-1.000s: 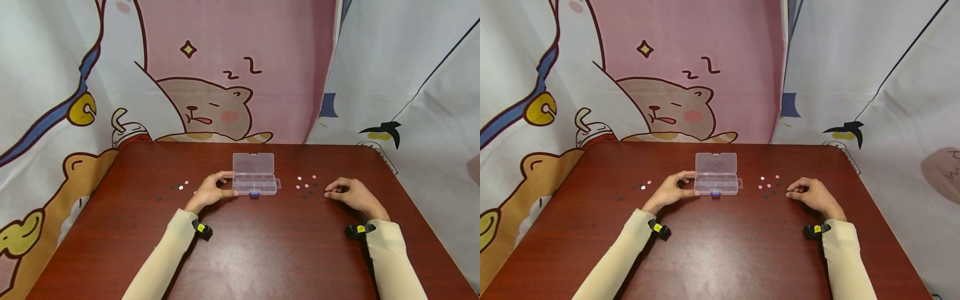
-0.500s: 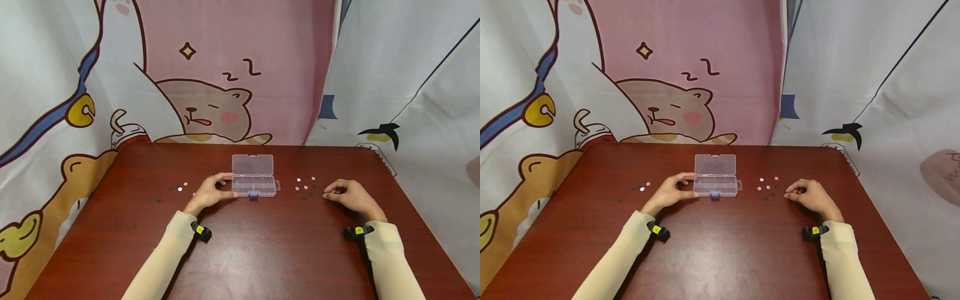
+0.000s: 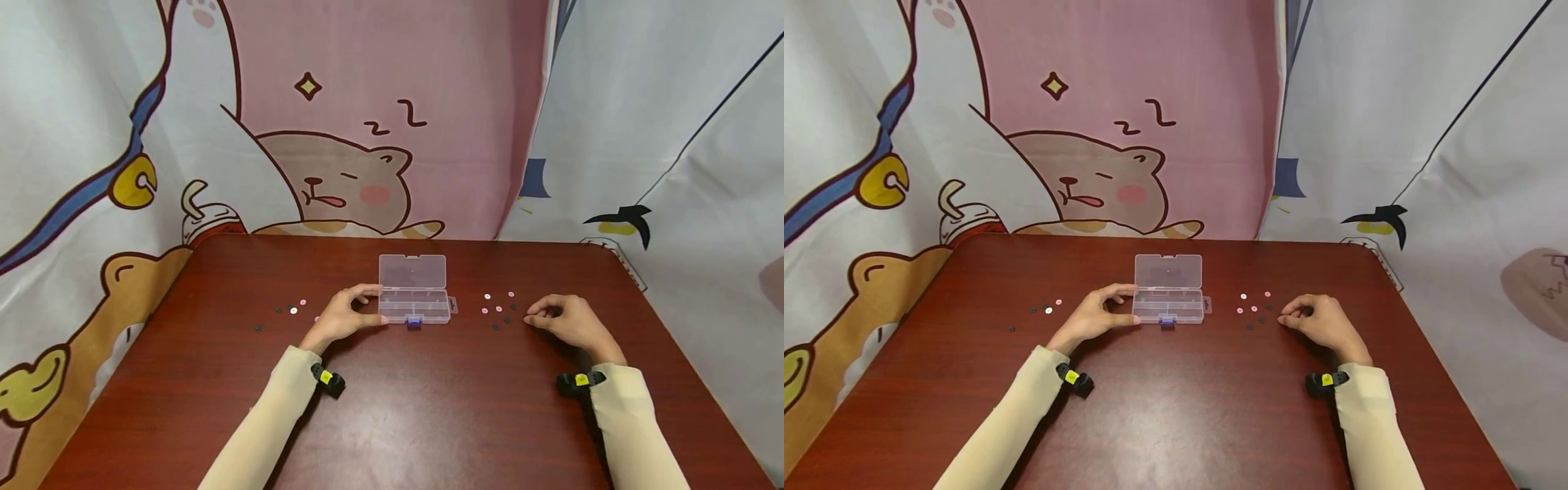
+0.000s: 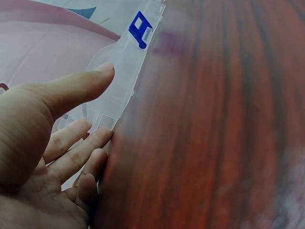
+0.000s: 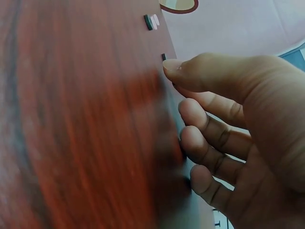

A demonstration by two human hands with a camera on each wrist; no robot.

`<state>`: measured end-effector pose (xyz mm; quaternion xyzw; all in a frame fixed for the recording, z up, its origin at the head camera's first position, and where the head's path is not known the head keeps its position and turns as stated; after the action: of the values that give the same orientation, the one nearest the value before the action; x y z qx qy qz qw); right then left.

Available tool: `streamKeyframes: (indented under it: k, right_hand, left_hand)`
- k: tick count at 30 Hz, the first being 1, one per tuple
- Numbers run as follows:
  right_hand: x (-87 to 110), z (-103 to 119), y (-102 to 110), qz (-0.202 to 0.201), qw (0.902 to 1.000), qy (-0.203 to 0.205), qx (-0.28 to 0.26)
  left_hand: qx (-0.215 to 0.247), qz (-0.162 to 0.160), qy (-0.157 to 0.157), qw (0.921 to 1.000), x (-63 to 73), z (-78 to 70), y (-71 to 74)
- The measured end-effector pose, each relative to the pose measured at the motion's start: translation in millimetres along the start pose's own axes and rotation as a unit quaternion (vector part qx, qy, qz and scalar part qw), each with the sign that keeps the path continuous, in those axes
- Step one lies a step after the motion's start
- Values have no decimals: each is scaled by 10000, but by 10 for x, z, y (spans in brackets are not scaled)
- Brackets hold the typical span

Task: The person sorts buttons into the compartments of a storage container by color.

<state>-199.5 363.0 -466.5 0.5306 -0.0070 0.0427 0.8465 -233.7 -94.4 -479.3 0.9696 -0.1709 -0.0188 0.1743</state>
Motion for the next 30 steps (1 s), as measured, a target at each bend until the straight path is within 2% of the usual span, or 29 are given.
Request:
streamKeyframes:
  k: [9, 30]
  right_hand:
    - [-7, 85, -34, -89, 9998, 161, -98]
    - [-41, 353, -162, -986, 9913, 370, -787]
  left_hand:
    - [-27, 20, -4, 10000, 5, -2, 5]
    - [-40, 11, 54, 10000, 18, -6, 1]
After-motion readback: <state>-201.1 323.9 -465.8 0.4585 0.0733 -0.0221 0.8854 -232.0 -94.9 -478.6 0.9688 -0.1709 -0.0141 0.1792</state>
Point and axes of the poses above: each hand's wrist, its own x-axis away from the middle knuckle, its own y-axis out of the back of the hand, z = x × y, the point moved 1 cm from there along -x, towards the middle knuckle, and after that the axes turned 8 degrees about x, right-handed, at the moved point
